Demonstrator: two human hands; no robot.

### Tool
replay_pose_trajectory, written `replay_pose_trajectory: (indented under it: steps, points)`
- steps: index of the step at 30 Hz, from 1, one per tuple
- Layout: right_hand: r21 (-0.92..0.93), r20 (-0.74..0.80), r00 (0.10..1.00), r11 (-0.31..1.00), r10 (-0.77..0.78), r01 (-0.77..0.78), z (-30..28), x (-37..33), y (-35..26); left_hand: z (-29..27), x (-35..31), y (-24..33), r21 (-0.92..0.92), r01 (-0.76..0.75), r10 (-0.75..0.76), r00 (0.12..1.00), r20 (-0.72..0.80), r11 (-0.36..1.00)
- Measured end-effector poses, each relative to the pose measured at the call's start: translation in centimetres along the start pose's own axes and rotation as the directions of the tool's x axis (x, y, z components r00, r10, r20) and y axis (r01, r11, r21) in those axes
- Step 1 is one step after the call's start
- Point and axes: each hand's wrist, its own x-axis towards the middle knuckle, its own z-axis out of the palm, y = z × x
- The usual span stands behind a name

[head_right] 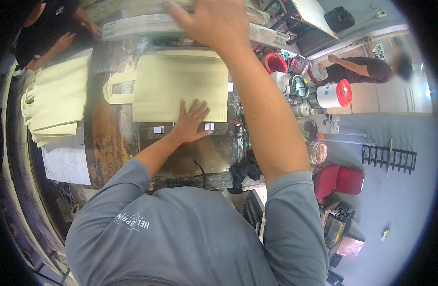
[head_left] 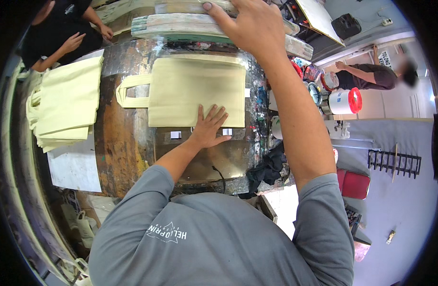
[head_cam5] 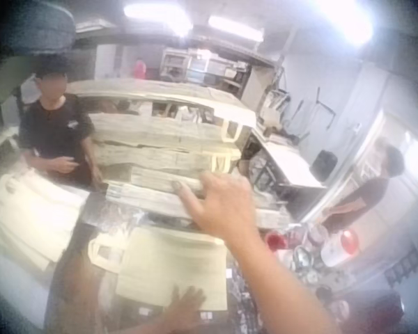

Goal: The person places a tote bag onto a flat printing surface, lowers a screen printing frame, and uses a squeegee to spread green ink across the screen. They repeat this process for multiple bags, removing each printed bag before starting the next one.

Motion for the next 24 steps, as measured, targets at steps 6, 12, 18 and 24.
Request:
replay_pose_trajectory:
  steps: [6,12,18,24]
  points:
    - [-0.063,0.116,0.989,0.995,0.087,-0.080,-0.3,0.0,-0.1,0.4,-0.6,1.7,-0.051,0.018,-0.020,0.999,-0.033,0.999]
    - [0.004,0.035,0.998,0.999,0.048,-0.049,-0.1,-0.2,-0.5,0.1,0.1,0.2,-0.077,-0.052,0.052,0.999,0.005,0.996]
    - [-0.048,0.025,0.998,0.997,0.054,-0.052,-0.5,-0.1,-0.7,0.2,0.5,-0.7,-0.066,-0.130,0.133,0.991,0.033,0.989]
    - [0.000,-0.014,1.000,1.000,0.022,-0.022,-0.2,-0.1,0.5,0.2,2.9,-0.4,-0.053,-0.184,0.187,0.981,0.045,0.981]
